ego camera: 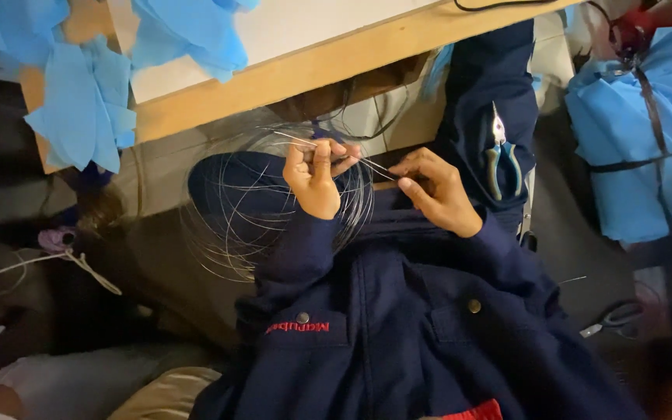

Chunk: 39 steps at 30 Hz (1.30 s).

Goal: The person is preparing wire frames by pulling metal wires from a coil, measuring them, and cutting them to length using pliers.

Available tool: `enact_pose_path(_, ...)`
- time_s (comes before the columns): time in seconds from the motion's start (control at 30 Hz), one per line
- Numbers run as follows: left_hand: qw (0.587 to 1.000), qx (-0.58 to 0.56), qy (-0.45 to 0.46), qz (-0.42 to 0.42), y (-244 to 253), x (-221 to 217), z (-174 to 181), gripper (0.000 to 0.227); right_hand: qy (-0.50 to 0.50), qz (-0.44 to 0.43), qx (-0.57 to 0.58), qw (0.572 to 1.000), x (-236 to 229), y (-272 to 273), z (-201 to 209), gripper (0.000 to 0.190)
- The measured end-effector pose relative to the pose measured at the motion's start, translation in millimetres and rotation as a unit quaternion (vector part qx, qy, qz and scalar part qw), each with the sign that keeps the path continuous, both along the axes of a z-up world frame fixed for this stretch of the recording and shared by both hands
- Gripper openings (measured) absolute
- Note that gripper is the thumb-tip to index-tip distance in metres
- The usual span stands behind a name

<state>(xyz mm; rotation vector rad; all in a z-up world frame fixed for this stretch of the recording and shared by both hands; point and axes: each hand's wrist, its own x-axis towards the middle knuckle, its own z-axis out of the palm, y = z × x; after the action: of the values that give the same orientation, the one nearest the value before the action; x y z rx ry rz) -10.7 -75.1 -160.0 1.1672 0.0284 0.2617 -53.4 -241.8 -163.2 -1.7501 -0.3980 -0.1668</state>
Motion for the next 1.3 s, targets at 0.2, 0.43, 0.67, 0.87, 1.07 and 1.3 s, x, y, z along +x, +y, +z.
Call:
enact_pose_path(0.2, 1.0, 0.006, 0.009, 0.001, -5.5, -4.8, -7.8, 0.014, 0.103, -0.09, 0.046, 0.99, -1.6, 17.2, -17.4, 0.021)
enact_pose_path(0.43, 0.999, -0.013, 0.029, -0.02, -5.0, -7.0, -12.9, 0.015, 0.07, -0.106, 0.022, 0.992, -0.9, 20.9, -10.1, 0.006)
enact_pose_path(0.67, 0.995, -0.057, 0.07, -0.038, -0.3, -8.1, -13.1, 0.011, 0.018, -0.081, -0.008, 0.996, 2.0, 16.8, 0.9, 0.004)
enact_pose_path(0.87, 0.991, -0.096, 0.081, -0.037, -0.2, -7.6, -22.7, 0.011, -0.019, -0.089, -0.019, 0.996, 2.6, 18.6, 9.4, 0.005)
enact_pose_path(1.07, 0.99, -0.126, 0.057, -0.025, -0.6, -5.9, -37.2, 0.011, -0.07, -0.117, -0.04, 0.99, 2.2, 25.2, 19.0, 0.007)
enact_pose_path(1.3, 0.992, -0.103, 0.044, -0.062, -0.8, -2.6, -36.7, 0.009, -0.115, -0.151, -0.086, 0.978, 2.7, 30.8, 23.7, 0.007)
